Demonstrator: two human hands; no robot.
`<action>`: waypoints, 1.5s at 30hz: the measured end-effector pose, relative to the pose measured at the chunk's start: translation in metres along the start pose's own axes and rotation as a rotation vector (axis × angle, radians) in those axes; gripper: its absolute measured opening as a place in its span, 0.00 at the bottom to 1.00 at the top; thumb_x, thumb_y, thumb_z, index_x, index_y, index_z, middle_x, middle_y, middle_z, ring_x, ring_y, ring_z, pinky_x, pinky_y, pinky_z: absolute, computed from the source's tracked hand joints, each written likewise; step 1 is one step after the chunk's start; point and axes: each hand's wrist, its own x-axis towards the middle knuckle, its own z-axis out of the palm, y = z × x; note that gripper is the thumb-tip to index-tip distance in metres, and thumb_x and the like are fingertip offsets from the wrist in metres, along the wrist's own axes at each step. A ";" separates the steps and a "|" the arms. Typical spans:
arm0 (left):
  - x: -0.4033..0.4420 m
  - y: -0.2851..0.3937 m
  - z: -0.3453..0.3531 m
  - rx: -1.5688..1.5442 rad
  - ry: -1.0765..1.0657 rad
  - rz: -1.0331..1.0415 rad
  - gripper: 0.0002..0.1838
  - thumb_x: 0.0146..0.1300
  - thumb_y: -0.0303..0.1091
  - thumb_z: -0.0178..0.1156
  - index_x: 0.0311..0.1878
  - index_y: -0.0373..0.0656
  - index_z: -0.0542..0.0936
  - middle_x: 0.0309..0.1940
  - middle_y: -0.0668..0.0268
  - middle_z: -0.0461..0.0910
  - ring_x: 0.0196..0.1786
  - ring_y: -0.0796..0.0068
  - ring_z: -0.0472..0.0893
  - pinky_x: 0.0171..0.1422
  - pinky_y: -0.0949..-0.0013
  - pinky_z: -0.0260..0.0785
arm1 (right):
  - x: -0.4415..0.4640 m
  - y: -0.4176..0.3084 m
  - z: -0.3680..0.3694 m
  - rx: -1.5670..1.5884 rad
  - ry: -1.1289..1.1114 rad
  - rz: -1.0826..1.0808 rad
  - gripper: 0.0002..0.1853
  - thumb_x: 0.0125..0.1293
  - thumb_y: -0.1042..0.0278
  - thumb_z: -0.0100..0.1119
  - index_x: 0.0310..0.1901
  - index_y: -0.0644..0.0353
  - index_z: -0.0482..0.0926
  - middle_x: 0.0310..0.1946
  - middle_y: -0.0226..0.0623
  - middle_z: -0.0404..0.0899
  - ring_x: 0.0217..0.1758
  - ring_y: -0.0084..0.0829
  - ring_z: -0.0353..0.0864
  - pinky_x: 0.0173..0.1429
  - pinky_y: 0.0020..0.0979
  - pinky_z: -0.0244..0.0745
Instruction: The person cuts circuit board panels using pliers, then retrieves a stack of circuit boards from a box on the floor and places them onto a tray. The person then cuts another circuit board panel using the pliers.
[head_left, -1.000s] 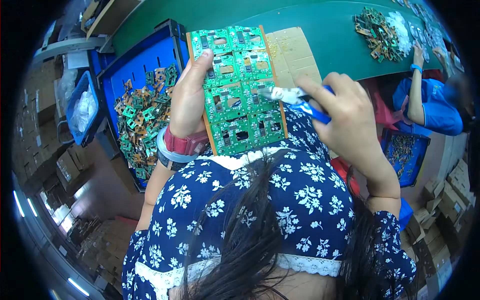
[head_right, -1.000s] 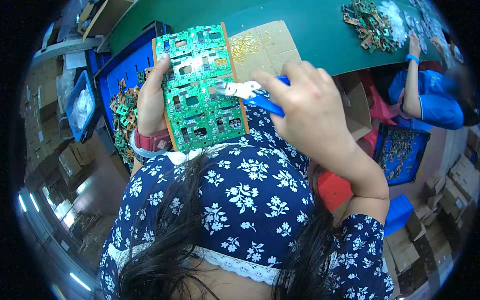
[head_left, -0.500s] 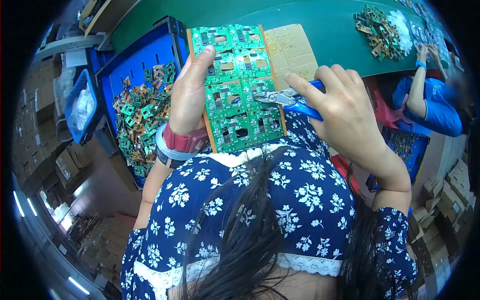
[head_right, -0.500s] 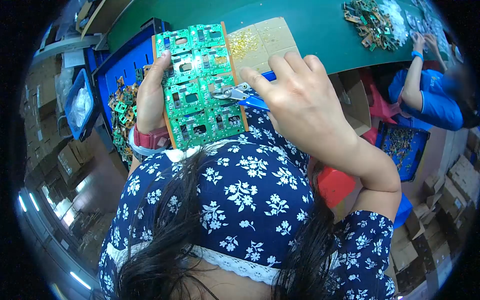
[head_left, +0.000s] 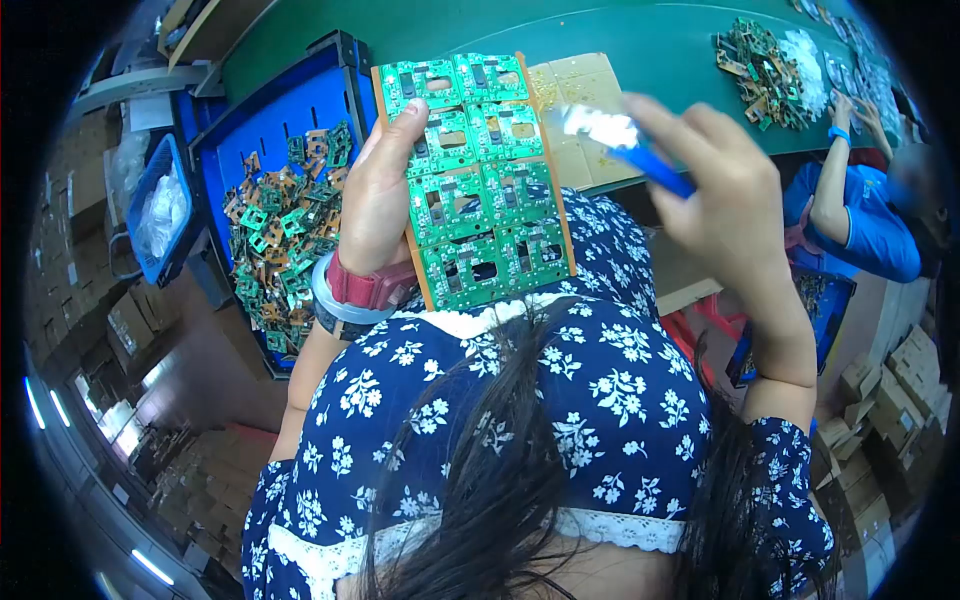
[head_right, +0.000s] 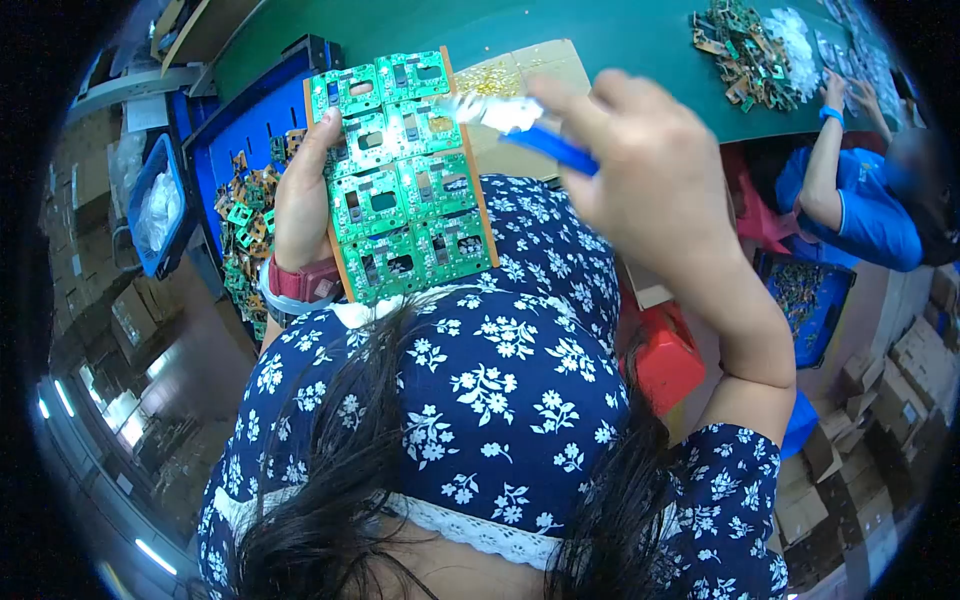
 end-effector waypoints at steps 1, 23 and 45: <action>0.001 -0.001 -0.003 -0.011 0.001 -0.011 0.23 0.74 0.41 0.44 0.63 0.35 0.69 0.54 0.54 0.78 0.52 0.64 0.82 0.56 0.62 0.76 | 0.006 0.009 0.004 -0.046 0.042 0.065 0.22 0.50 0.70 0.63 0.51 0.49 0.80 0.29 0.38 0.75 0.34 0.40 0.78 0.38 0.39 0.74; 0.010 0.006 0.013 -0.218 -0.158 0.050 0.32 0.75 0.56 0.33 0.64 0.37 0.67 0.56 0.55 0.76 0.54 0.64 0.79 0.58 0.62 0.73 | 0.027 -0.004 -0.015 -0.132 0.153 0.103 0.26 0.49 0.74 0.64 0.53 0.46 0.80 0.34 0.41 0.74 0.40 0.41 0.74 0.47 0.40 0.69; 0.006 0.009 0.025 -0.110 -0.080 0.051 0.31 0.75 0.55 0.30 0.59 0.38 0.70 0.50 0.55 0.80 0.47 0.67 0.83 0.52 0.66 0.78 | 0.016 -0.045 0.006 -0.025 -0.049 -0.167 0.25 0.48 0.70 0.66 0.53 0.49 0.79 0.31 0.34 0.69 0.39 0.36 0.72 0.46 0.38 0.66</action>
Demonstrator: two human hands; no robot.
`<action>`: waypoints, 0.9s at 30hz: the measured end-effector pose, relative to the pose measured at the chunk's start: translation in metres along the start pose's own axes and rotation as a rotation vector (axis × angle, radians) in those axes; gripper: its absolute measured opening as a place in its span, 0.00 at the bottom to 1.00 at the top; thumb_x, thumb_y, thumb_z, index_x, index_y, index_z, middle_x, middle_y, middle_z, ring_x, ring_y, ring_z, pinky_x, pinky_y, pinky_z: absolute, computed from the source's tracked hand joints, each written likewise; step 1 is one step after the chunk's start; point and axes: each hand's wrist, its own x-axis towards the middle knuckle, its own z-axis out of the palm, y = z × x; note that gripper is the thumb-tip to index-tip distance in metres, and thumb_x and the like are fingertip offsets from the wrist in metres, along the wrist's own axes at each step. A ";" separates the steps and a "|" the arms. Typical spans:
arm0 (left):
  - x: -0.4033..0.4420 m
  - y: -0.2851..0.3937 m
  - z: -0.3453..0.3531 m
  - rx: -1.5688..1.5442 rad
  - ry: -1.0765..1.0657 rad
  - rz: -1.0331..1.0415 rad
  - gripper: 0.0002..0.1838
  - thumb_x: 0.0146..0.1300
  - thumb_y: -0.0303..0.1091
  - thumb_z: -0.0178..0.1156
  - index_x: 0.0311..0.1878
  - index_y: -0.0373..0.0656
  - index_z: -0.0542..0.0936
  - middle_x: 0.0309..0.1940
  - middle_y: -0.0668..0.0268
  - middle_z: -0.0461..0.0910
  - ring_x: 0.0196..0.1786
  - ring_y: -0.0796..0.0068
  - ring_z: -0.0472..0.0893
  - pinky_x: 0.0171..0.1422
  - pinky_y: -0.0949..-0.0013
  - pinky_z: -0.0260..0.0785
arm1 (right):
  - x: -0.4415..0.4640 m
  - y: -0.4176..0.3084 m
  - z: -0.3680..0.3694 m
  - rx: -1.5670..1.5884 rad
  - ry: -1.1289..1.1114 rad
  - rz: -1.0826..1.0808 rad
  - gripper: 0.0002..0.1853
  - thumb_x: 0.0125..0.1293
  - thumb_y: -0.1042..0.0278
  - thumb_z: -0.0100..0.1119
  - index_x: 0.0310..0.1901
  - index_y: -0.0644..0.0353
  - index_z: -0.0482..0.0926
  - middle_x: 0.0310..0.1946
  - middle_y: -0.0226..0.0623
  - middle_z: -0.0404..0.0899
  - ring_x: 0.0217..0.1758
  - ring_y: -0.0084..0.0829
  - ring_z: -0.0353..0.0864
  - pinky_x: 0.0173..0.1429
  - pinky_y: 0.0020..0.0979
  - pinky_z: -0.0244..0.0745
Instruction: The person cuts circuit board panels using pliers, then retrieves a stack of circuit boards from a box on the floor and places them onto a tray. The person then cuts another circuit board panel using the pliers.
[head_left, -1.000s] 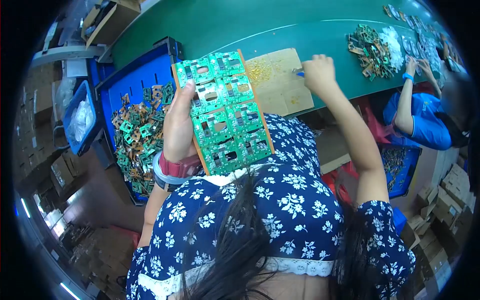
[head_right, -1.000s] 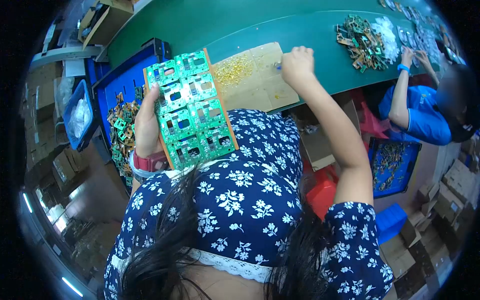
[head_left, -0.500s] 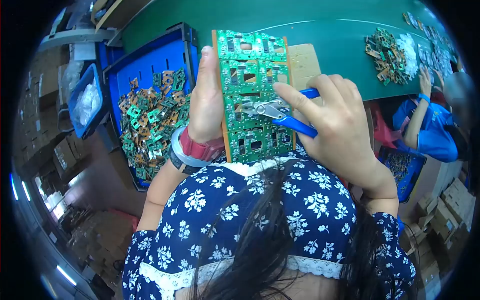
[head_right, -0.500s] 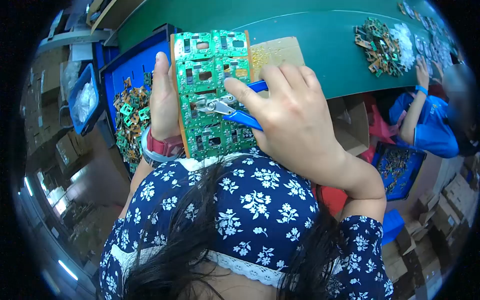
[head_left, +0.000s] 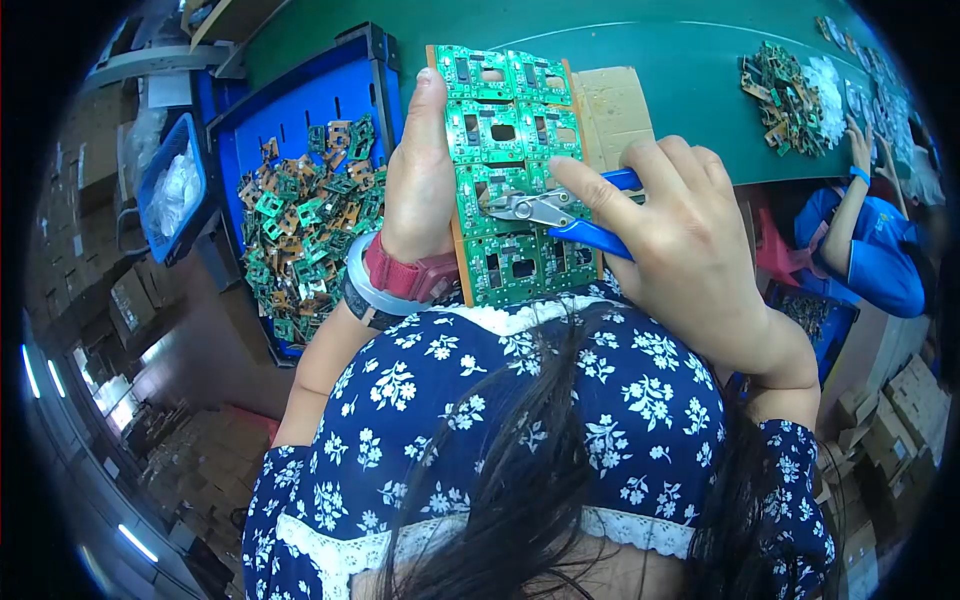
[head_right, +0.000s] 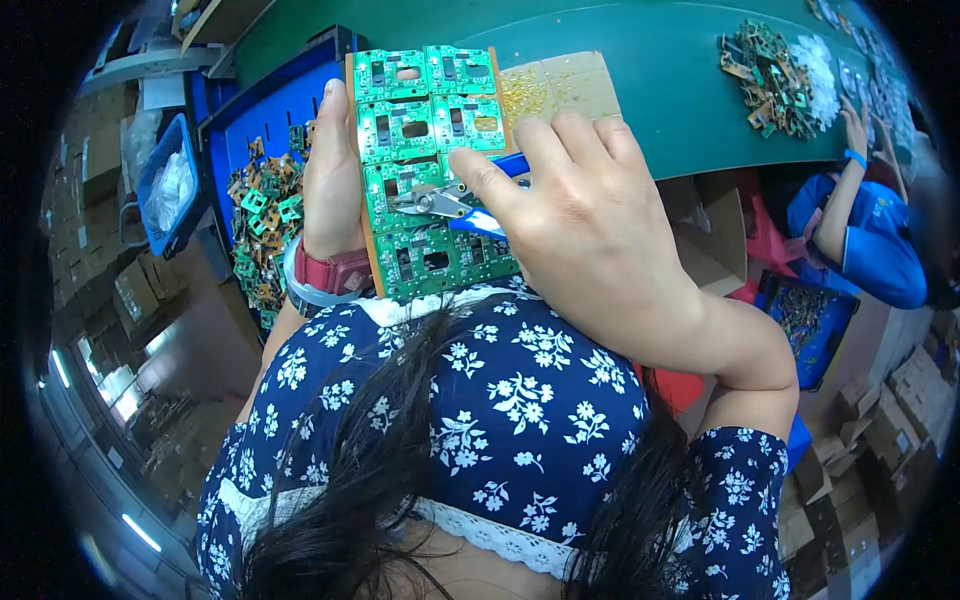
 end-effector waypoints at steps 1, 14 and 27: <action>0.000 0.000 -0.001 0.001 0.000 -0.001 0.31 0.75 0.55 0.30 0.59 0.38 0.70 0.50 0.55 0.80 0.47 0.67 0.83 0.52 0.66 0.78 | 0.000 0.000 0.000 0.001 0.001 0.001 0.25 0.48 0.70 0.66 0.53 0.49 0.79 0.31 0.34 0.69 0.39 0.36 0.72 0.46 0.38 0.66; -0.002 -0.003 -0.006 -0.007 0.018 0.001 0.28 0.76 0.53 0.33 0.58 0.38 0.71 0.49 0.55 0.80 0.46 0.66 0.83 0.51 0.65 0.78 | 0.000 -0.006 -0.007 -0.011 -0.063 -0.010 0.19 0.52 0.74 0.58 0.48 0.55 0.80 0.30 0.35 0.73 0.36 0.33 0.74 0.40 0.33 0.67; 0.000 -0.004 -0.018 -0.133 -0.033 -0.029 0.26 0.77 0.49 0.35 0.59 0.38 0.72 0.50 0.59 0.79 0.48 0.67 0.81 0.53 0.64 0.76 | 0.015 0.098 0.056 -0.251 0.036 0.462 0.20 0.55 0.67 0.61 0.53 0.47 0.81 0.32 0.41 0.77 0.40 0.40 0.79 0.43 0.39 0.76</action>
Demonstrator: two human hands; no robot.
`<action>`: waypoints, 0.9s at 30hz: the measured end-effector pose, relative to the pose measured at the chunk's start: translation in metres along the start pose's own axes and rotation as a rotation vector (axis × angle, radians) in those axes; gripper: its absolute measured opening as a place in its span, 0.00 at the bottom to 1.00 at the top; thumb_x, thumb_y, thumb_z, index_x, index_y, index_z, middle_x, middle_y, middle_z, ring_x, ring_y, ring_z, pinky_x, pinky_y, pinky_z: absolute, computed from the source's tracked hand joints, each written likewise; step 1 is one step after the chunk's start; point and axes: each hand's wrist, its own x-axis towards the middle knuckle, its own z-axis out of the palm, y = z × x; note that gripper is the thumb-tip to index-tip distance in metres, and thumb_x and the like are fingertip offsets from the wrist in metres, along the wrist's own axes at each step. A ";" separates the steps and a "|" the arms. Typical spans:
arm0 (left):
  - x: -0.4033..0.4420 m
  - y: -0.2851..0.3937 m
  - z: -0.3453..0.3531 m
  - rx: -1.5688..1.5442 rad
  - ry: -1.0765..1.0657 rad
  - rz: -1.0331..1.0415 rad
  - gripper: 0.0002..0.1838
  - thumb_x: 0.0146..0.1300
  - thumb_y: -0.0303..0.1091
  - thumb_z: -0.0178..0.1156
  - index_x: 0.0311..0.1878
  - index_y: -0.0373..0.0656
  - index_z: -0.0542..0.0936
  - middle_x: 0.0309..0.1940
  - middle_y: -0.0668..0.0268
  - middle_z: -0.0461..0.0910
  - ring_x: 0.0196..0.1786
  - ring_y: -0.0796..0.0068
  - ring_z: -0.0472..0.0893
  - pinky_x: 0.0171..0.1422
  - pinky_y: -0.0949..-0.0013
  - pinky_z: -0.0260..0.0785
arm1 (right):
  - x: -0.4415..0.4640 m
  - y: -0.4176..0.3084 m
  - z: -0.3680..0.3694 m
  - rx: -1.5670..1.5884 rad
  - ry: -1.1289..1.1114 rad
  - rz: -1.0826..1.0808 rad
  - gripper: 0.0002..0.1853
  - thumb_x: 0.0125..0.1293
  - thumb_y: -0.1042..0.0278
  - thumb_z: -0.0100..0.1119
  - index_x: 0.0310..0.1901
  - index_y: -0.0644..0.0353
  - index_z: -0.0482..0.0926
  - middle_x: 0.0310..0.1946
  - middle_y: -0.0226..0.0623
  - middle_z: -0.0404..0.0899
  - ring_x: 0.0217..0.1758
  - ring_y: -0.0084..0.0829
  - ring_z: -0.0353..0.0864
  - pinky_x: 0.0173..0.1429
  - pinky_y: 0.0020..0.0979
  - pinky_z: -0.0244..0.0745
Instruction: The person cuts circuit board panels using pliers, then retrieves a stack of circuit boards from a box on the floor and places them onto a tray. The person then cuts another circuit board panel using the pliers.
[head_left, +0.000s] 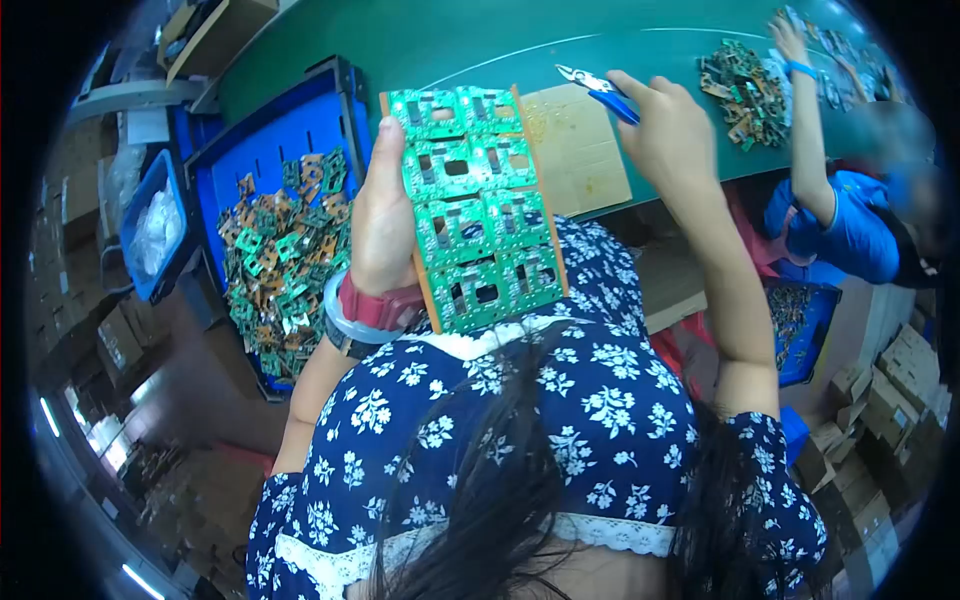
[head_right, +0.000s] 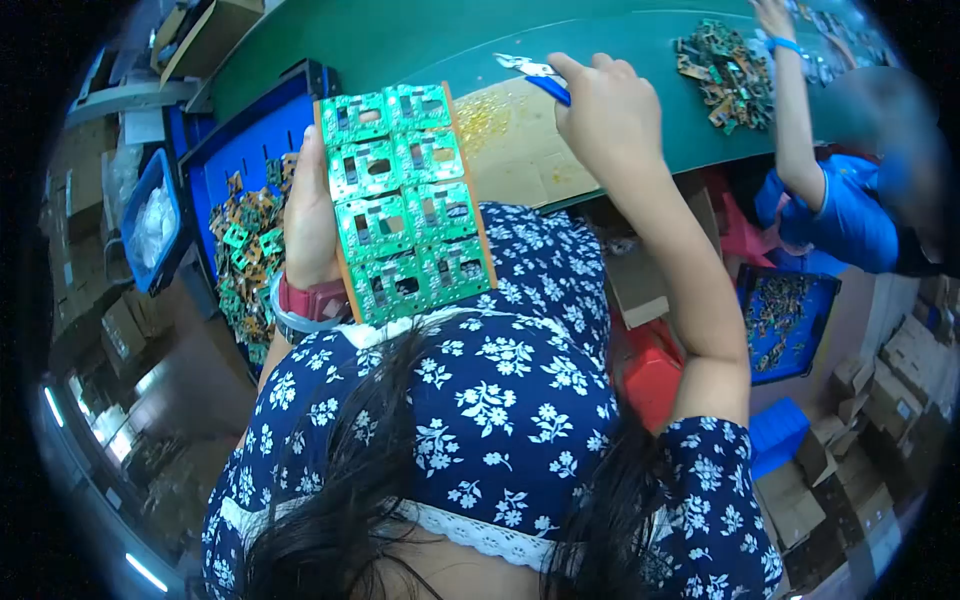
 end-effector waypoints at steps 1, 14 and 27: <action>0.000 0.001 0.001 0.002 0.007 0.010 0.25 0.77 0.48 0.36 0.58 0.38 0.73 0.50 0.60 0.80 0.47 0.68 0.81 0.53 0.65 0.75 | 0.009 0.013 0.027 -0.056 -0.049 0.067 0.20 0.55 0.66 0.61 0.53 0.46 0.81 0.33 0.41 0.78 0.41 0.41 0.80 0.44 0.39 0.76; -0.004 0.005 -0.003 0.057 0.013 0.021 0.24 0.76 0.49 0.38 0.60 0.41 0.71 0.52 0.60 0.78 0.51 0.68 0.80 0.54 0.64 0.74 | -0.027 0.010 0.060 -0.034 -0.262 0.031 0.15 0.55 0.67 0.59 0.46 0.52 0.83 0.37 0.43 0.79 0.45 0.38 0.78 0.48 0.40 0.71; -0.006 0.004 0.020 -0.010 -0.050 -0.045 0.26 0.76 0.48 0.36 0.66 0.40 0.65 0.58 0.55 0.74 0.56 0.61 0.78 0.58 0.58 0.74 | -0.045 -0.024 -0.083 2.046 -0.867 0.232 0.34 0.59 0.62 0.58 0.64 0.72 0.64 0.39 0.43 0.79 0.37 0.29 0.79 0.48 0.28 0.72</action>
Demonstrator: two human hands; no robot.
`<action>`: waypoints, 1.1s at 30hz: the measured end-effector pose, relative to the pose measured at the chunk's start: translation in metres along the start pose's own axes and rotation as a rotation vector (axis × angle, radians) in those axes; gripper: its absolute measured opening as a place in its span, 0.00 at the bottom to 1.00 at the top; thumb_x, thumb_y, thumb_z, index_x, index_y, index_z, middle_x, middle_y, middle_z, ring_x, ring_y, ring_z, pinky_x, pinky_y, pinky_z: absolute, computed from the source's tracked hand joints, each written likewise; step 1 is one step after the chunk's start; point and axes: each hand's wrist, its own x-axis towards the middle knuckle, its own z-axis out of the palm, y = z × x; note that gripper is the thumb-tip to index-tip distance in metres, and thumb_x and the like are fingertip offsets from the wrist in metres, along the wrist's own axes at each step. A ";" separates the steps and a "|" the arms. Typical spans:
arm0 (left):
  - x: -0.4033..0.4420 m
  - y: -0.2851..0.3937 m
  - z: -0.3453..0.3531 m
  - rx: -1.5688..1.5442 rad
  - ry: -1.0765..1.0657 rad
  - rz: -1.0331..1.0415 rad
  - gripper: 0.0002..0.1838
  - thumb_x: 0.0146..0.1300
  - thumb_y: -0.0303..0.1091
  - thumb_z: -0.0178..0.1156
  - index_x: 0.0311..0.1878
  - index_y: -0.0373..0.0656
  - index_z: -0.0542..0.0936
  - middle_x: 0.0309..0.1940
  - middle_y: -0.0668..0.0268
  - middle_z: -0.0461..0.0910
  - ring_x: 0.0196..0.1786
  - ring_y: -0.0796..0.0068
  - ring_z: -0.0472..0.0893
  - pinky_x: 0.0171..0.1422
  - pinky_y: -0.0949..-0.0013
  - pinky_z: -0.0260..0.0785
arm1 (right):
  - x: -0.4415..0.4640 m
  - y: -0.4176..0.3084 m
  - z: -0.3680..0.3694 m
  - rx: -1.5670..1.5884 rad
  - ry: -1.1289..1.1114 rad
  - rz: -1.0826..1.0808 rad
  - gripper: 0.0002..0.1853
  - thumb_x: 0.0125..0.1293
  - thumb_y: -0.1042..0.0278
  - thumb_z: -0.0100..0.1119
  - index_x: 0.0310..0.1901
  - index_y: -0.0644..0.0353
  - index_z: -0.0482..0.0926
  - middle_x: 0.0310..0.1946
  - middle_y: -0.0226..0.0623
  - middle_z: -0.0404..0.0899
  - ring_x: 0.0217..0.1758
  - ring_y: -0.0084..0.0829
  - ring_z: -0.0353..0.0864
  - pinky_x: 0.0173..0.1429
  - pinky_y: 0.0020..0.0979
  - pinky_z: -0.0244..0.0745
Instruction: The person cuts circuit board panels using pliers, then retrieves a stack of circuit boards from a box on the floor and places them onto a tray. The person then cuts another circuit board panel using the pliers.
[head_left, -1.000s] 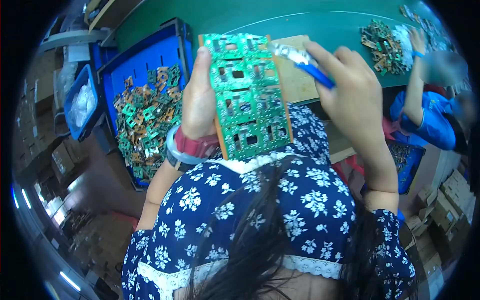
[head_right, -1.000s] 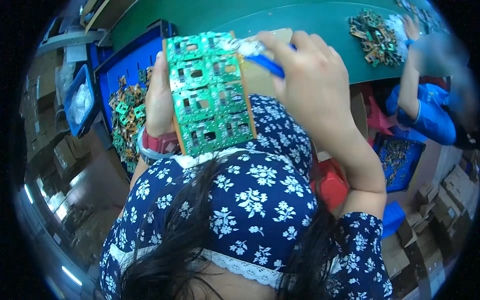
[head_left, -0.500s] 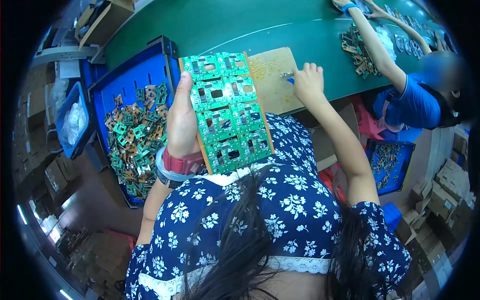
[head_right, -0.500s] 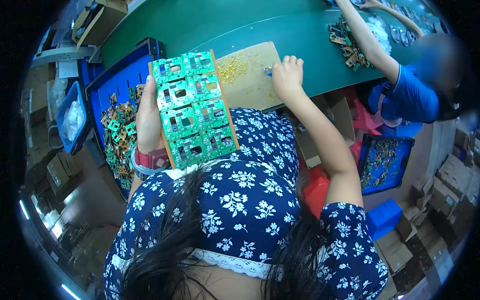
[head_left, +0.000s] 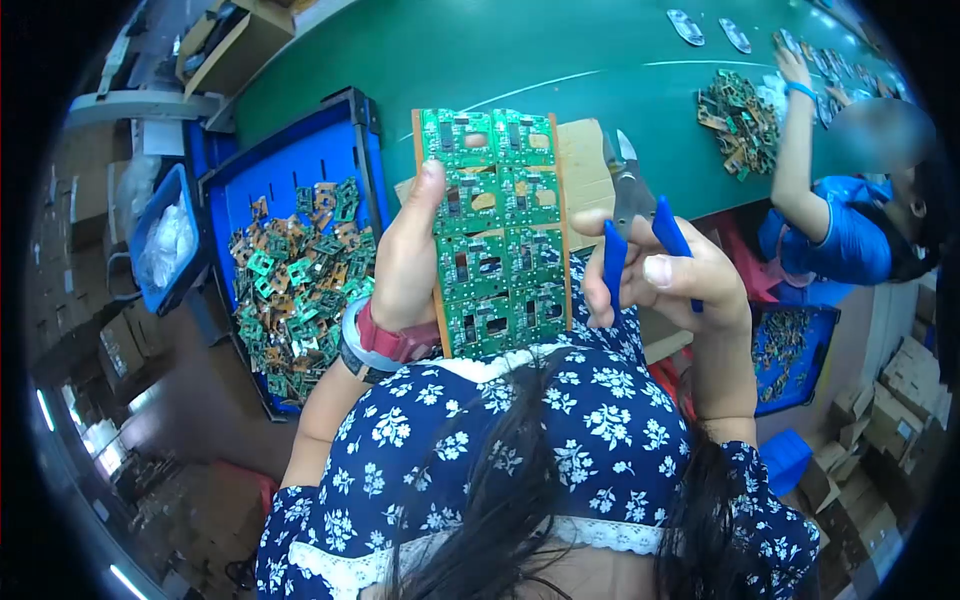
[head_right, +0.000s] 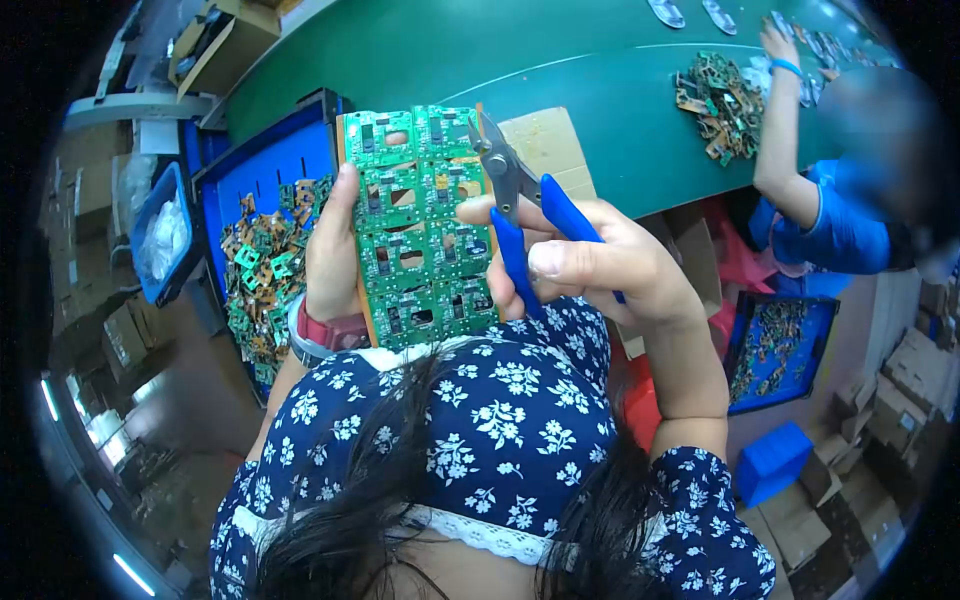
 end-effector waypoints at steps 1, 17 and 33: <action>0.000 0.001 -0.001 -0.009 0.010 -0.009 0.25 0.76 0.48 0.36 0.65 0.40 0.66 0.57 0.55 0.75 0.54 0.62 0.79 0.57 0.59 0.75 | -0.001 0.002 0.003 0.065 -0.018 0.017 0.32 0.58 0.64 0.59 0.63 0.70 0.67 0.39 0.43 0.79 0.38 0.29 0.79 0.48 0.28 0.72; 0.013 0.046 -0.005 0.044 -0.002 0.232 0.25 0.77 0.46 0.35 0.61 0.37 0.69 0.53 0.56 0.79 0.49 0.63 0.83 0.51 0.61 0.79 | 0.010 0.014 0.046 -1.836 0.393 -0.626 0.31 0.44 0.77 0.67 0.55 0.48 0.80 0.36 0.37 0.72 0.41 0.38 0.74 0.49 0.38 0.68; 0.011 0.033 -0.009 0.211 0.136 0.332 0.25 0.76 0.47 0.37 0.60 0.35 0.70 0.50 0.56 0.79 0.46 0.64 0.84 0.49 0.62 0.80 | 0.015 0.019 0.047 -1.964 0.258 -0.583 0.29 0.45 0.76 0.67 0.54 0.48 0.80 0.33 0.35 0.71 0.39 0.37 0.72 0.46 0.38 0.68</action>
